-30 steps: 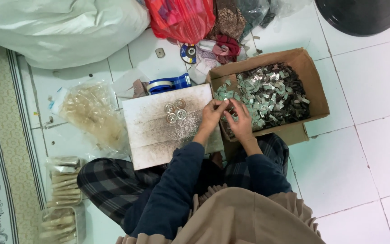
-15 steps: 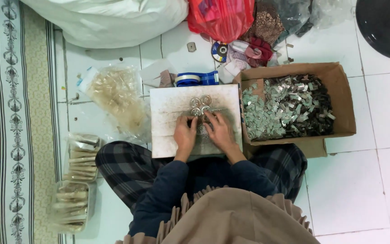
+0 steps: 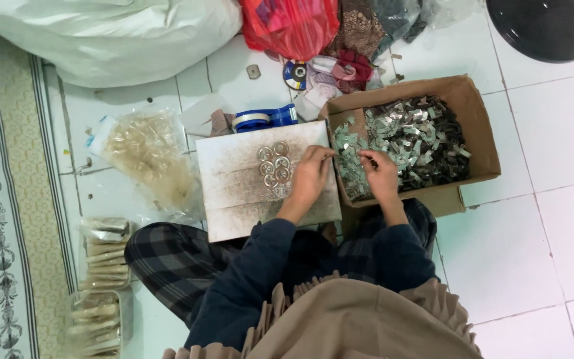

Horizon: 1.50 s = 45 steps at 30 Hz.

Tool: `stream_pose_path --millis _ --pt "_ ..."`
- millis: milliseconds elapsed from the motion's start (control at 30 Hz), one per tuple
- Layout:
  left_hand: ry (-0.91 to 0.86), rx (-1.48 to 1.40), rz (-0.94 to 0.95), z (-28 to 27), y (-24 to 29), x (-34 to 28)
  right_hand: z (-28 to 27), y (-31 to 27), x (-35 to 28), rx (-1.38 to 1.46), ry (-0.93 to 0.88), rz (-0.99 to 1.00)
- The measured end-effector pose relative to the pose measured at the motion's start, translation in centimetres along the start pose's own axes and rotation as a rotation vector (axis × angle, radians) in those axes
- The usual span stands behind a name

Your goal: Sorting small circular metal components from a bulk box, arranging them on a template board, and packaging them into small plastic bags.

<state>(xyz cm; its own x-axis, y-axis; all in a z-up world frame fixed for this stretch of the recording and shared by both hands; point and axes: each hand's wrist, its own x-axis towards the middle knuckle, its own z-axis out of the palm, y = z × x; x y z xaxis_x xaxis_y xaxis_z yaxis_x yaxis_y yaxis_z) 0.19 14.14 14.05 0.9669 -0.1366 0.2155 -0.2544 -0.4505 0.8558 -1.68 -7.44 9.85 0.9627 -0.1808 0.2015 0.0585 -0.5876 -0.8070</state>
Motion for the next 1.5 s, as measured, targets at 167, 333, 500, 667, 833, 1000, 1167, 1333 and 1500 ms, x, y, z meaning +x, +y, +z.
stream_pose_path --millis 167,333,500,667,833,1000,1167,1333,1500 --pt "-0.375 0.43 0.143 14.4 -4.9 -0.1 0.0 6.7 -1.7 -0.355 -0.541 0.302" --pt "-0.748 1.039 0.206 22.3 -11.3 -1.3 2.1 7.4 -1.4 -0.66 -0.766 0.44" --pt "-0.807 1.066 0.171 23.4 -11.3 -1.1 2.2 7.0 -1.3 -0.57 -0.873 0.446" --pt "-0.862 1.097 0.117 22.7 -11.3 -1.8 1.4 4.2 -1.0 -0.489 -0.856 0.488" --pt "-0.884 1.124 0.056 20.4 -9.1 -0.7 1.3 6.0 -0.6 -0.239 -0.776 0.497" --pt "-0.496 0.822 0.008 12.7 -0.2 1.8 0.2 4.3 -0.2 -0.182 -0.355 0.435" --pt "-0.5 0.406 -0.093 13.7 -3.0 2.1 0.4 7.9 -1.0 0.003 -0.186 0.516" --pt "-0.525 0.128 -0.262 11.7 -1.8 3.4 0.2 5.9 -0.4 0.374 -0.071 0.575" --pt "-0.247 -0.104 -0.256 10.9 -0.5 3.2 -0.1 6.0 -0.2 0.352 0.032 0.514"
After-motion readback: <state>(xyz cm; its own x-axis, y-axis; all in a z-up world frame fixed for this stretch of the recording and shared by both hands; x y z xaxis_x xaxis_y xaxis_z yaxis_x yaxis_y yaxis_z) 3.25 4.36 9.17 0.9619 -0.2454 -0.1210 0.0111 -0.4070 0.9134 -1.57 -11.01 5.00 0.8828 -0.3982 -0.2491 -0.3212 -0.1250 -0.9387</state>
